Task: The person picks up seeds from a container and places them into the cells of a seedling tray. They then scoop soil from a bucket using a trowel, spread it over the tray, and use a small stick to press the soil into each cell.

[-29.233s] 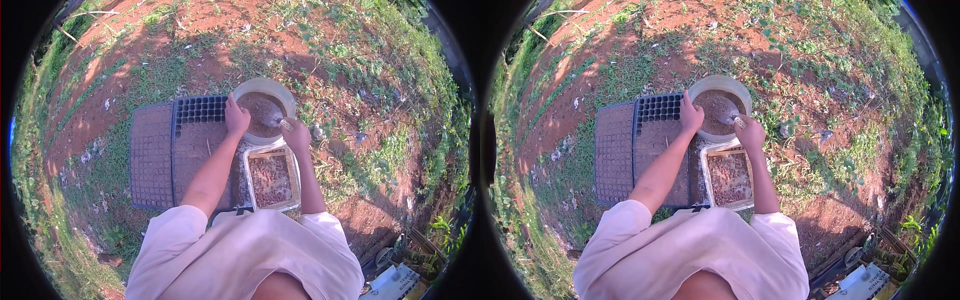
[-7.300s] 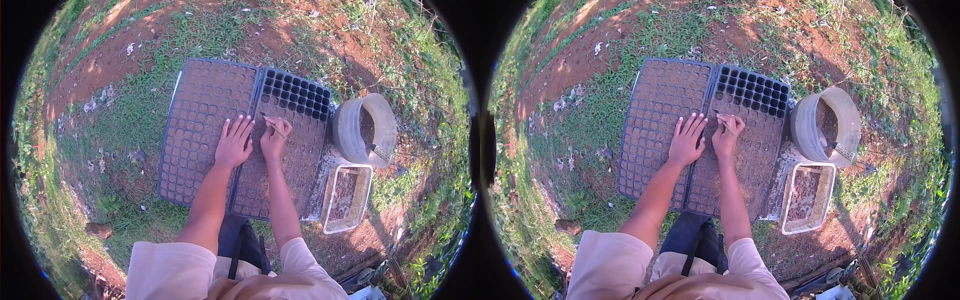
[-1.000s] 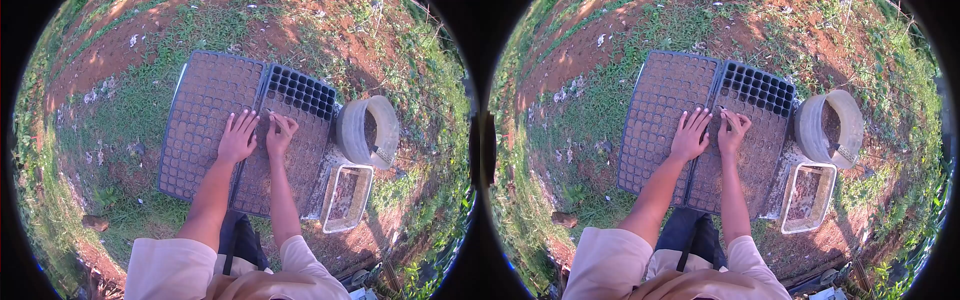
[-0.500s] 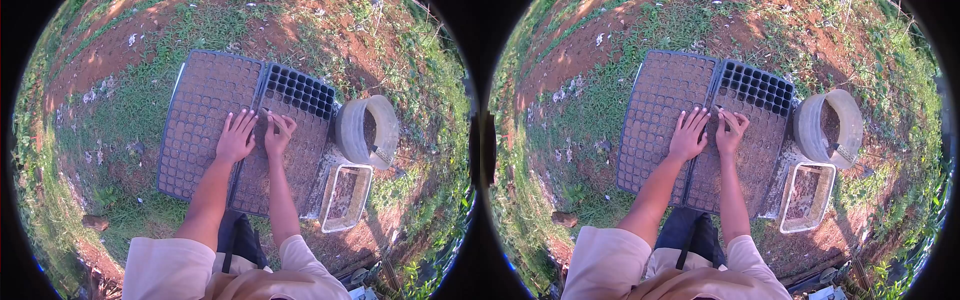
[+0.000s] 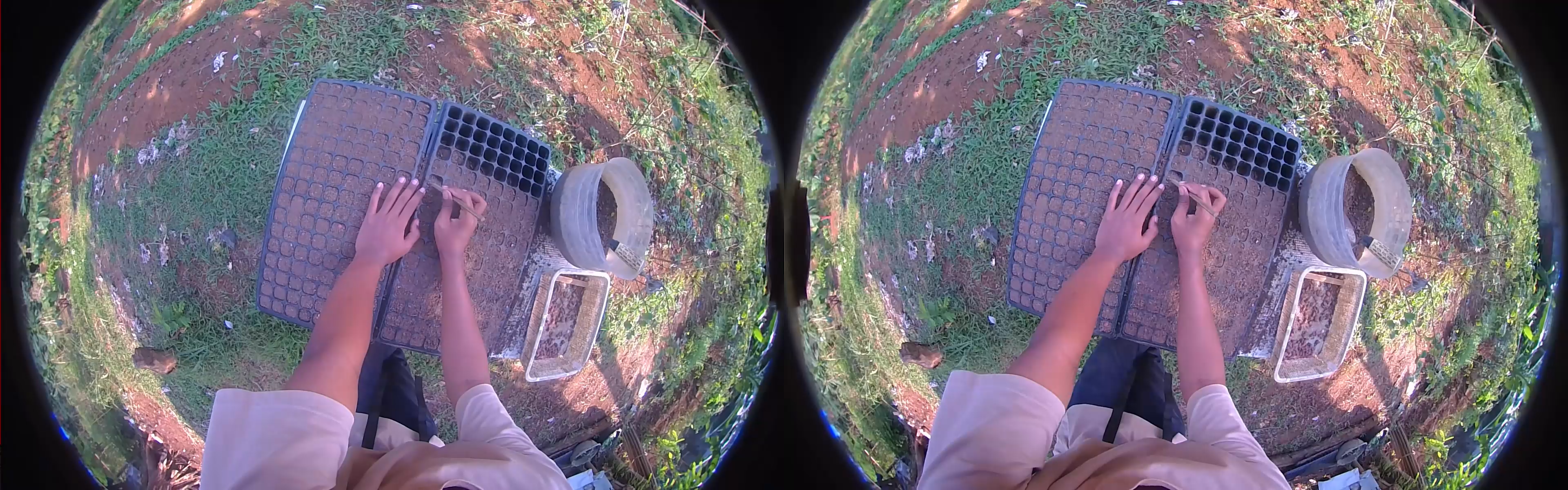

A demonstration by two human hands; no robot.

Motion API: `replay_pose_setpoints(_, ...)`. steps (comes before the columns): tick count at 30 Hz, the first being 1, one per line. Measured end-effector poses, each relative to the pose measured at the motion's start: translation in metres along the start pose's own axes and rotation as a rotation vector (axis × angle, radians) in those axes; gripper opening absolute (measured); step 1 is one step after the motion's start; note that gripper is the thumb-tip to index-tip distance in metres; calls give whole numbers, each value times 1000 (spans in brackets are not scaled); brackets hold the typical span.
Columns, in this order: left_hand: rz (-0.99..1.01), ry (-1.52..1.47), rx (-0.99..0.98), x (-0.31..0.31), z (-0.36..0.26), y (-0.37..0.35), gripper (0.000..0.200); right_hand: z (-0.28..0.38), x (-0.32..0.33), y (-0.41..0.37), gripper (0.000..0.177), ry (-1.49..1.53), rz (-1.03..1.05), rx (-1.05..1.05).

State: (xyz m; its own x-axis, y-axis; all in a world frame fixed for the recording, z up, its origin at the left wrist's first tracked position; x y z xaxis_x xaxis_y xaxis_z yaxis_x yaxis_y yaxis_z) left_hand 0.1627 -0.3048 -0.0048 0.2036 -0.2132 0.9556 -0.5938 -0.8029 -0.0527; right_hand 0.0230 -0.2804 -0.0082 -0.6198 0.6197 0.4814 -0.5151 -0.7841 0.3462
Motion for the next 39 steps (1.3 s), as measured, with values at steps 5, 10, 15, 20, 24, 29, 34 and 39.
replay_pose_setpoints(5, -11, -2, 0, 0, 0, 0, 58, -1, -1, 0, 10, 75, -7, 7)
replay_pose_setpoints(10, -20, -11, -6, 0, 1, 0, 59, 0, -3, 1, 11, 36, 14, 12)
replay_pose_setpoints(15, -21, -12, -5, 0, 0, 0, 59, -2, 2, 0, 14, 53, -26, -5)
replay_pose_setpoints(20, -17, -17, 2, 1, 0, 0, 59, 3, 1, 1, 18, 0, -17, 24)
replay_pose_setpoints(24, -16, -8, -1, 0, 1, 0, 59, 4, -2, 4, 19, -50, 29, 57)
replay_pose_setpoints(29, -11, 2, -6, 0, 0, 2, 59, 8, 2, 1, 21, -58, 36, 58)
replay_pose_setpoints(34, -1, 19, -7, 1, -1, 1, 60, 9, -1, 3, 21, -72, 74, 74)
replay_pose_setpoints(39, -3, -5, -4, 1, 0, 0, 59, 11, -1, 4, 21, -107, 60, 63)
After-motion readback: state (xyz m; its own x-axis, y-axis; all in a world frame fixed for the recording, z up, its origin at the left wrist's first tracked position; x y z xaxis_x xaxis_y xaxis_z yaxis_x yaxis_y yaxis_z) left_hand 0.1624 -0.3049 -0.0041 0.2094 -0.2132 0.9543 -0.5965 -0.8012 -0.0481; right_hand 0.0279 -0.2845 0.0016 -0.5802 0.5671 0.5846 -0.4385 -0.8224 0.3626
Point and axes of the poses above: each hand's wrist, its own y-axis towards the middle knuckle, its own x-axis out of the back of the hand, z = x × y, the point moved 7 cm from there along y, towards the middle knuckle, and after that the axes turned 3 degrees about z, right-handed, at the moved point
